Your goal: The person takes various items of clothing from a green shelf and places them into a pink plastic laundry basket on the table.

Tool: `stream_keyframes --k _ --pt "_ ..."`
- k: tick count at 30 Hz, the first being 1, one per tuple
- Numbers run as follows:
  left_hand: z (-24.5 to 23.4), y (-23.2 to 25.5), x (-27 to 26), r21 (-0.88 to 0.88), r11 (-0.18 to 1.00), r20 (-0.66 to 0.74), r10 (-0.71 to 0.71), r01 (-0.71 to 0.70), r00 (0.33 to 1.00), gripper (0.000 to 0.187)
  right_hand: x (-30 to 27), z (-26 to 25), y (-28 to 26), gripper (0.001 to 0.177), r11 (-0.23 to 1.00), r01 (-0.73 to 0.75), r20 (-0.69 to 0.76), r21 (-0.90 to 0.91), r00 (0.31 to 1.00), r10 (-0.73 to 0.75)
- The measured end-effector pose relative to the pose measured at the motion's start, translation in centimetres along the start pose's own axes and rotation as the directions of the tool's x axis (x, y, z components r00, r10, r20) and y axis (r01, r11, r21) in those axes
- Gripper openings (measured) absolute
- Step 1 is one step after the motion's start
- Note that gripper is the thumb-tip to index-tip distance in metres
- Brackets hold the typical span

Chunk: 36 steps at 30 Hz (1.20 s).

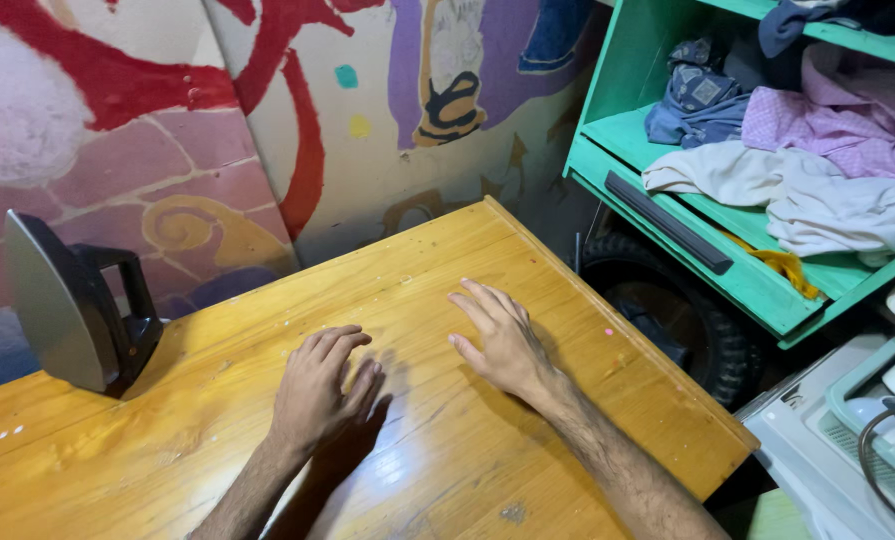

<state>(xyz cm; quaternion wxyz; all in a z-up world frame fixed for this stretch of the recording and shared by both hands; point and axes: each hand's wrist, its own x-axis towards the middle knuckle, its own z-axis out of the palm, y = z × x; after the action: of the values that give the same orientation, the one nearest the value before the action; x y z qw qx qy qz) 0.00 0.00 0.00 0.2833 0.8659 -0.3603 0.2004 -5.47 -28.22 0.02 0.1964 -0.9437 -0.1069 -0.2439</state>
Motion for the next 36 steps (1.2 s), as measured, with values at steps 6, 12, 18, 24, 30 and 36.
stream_keyframes --k 6,12,18,24,30,36 --pt "1.9 2.5 6.1 -0.068 0.994 -0.014 0.084 -0.085 0.996 0.032 1.8 -4.1 3.6 0.057 0.996 -0.063 -0.063 -0.06 0.996 0.059" --pt "0.9 7.6 10.0 -0.159 0.982 0.002 0.103 -0.102 0.995 0.032 2.5 -9.5 4.8 0.055 0.996 -0.07 -0.097 -0.05 0.993 0.065" --pt "-2.1 13.2 13.5 -0.222 0.967 0.081 0.15 -0.129 0.985 0.033 3.1 -16.0 5.0 0.056 0.984 -0.136 -0.085 -0.119 0.988 0.126" --pt "-3.7 16.8 17.6 -0.258 0.957 0.104 0.166 -0.135 0.981 0.033 3.5 -22.0 5.9 0.054 0.968 -0.203 -0.127 -0.149 0.974 0.185" --pt "-2.3 19.7 22.8 -0.235 0.954 0.082 0.21 -0.186 0.974 0.036 4.1 -26.5 8.2 0.056 0.94 -0.21 -0.164 -0.27 0.972 0.17" --pt "0.7 22.9 27.7 -0.284 0.924 -0.025 0.26 -0.256 0.965 0.037 4.4 -30.7 11.3 0.057 0.925 -0.227 -0.174 -0.305 0.968 0.18"
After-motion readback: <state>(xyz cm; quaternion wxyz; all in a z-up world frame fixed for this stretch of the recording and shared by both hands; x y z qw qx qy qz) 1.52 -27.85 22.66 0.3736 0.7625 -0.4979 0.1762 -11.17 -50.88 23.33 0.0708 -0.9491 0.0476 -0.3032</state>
